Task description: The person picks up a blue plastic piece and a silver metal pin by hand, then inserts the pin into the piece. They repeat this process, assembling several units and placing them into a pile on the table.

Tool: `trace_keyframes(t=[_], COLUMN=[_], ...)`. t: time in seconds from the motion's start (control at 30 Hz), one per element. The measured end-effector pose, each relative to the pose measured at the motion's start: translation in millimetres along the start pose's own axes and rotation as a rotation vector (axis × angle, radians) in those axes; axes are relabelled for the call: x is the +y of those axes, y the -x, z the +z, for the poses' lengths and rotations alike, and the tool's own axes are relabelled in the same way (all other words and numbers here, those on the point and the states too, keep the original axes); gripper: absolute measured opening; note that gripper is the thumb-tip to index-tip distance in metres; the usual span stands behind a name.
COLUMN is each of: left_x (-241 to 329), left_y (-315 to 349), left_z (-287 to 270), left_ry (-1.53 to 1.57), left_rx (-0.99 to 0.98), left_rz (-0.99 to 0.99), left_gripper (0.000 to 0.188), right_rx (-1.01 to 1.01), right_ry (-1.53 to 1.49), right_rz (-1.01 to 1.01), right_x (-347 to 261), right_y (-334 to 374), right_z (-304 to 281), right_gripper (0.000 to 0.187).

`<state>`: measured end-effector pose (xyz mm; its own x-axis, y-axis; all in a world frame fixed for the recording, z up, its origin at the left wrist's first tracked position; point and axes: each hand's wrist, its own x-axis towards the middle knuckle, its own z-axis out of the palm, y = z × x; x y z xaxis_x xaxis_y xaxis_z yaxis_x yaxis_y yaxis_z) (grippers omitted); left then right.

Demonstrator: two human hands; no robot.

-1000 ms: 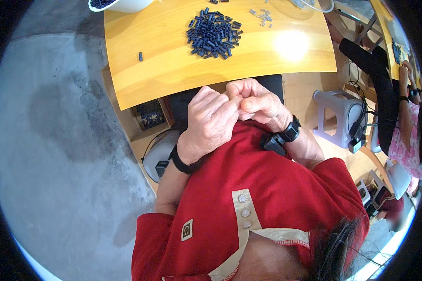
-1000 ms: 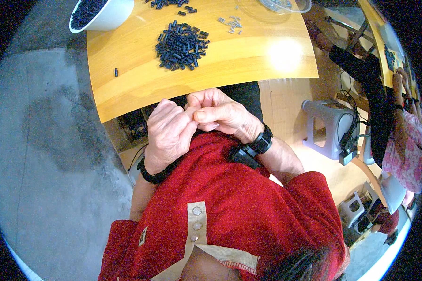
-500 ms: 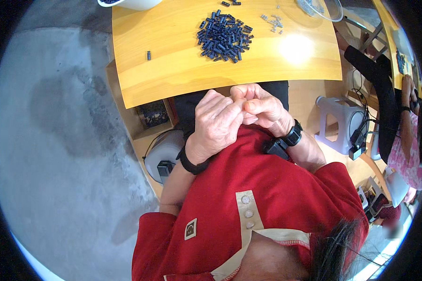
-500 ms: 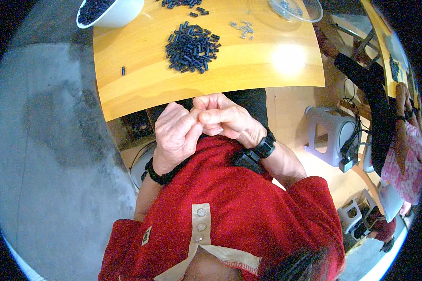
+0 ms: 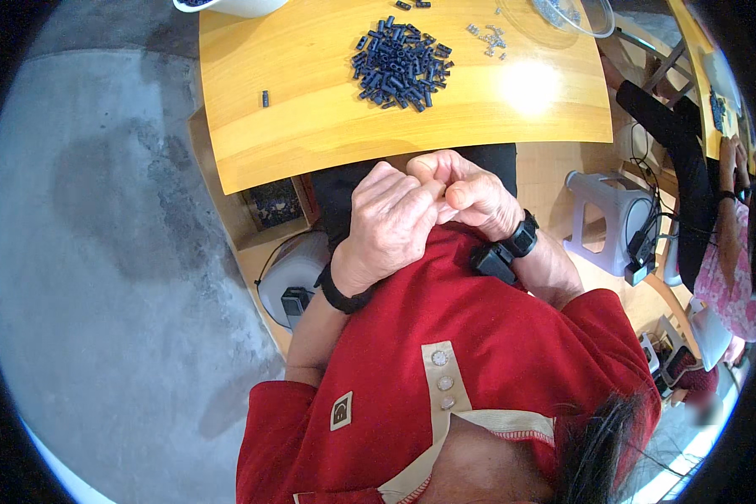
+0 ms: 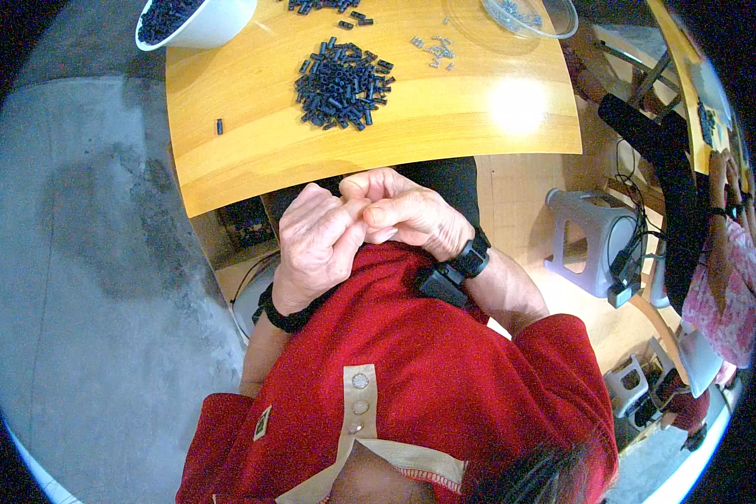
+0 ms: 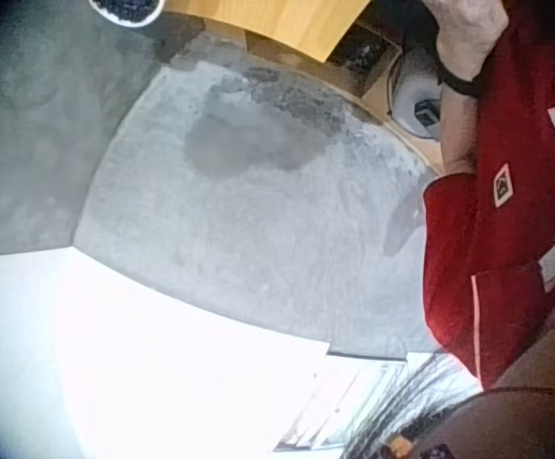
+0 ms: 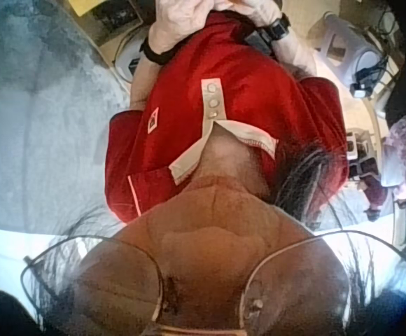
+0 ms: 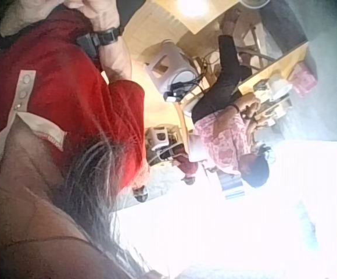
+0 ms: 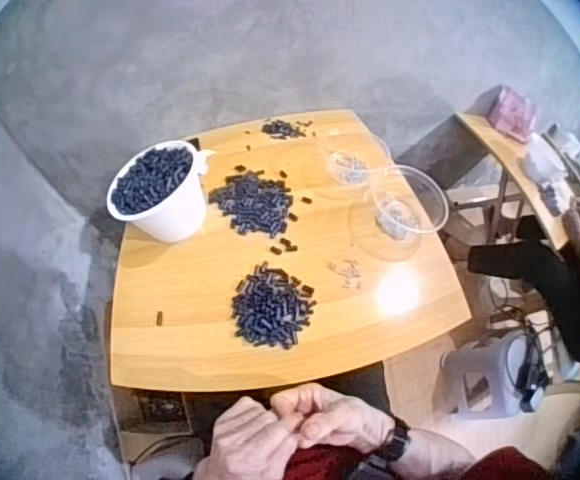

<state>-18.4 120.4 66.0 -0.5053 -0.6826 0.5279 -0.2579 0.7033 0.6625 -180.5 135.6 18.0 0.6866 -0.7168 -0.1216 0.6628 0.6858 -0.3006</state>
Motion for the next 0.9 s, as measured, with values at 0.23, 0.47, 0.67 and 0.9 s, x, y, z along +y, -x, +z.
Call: trace_keyframes(t=[0.23, 0.47, 0.67, 0.9], left_x=[2, -8, -67, -127], left_y=[-1, 4, 12, 18], left_z=[1, -18, -62, -82], left_ry=[0.050, -0.162, -0.503, -0.842], left_rx=[0.026, 0.154, 0.424, 0.426], left_rz=[-0.025, -0.211, -0.542, -0.595], left_gripper=[0.018, 0.012, 0.008, 0.010], right_rx=[-0.055, 0.163, 0.561, 0.685], right_ry=[0.009, 0.324, 0.712, 0.867], right_rz=[-0.099, -0.129, -0.385, -0.483], right_x=[5, -12, -28, -30], right_y=[-4, 4, 9, 5], right_z=[-1, 13, 9, 7], right_gripper=[0.033, 0.037, 0.015, 0.017])
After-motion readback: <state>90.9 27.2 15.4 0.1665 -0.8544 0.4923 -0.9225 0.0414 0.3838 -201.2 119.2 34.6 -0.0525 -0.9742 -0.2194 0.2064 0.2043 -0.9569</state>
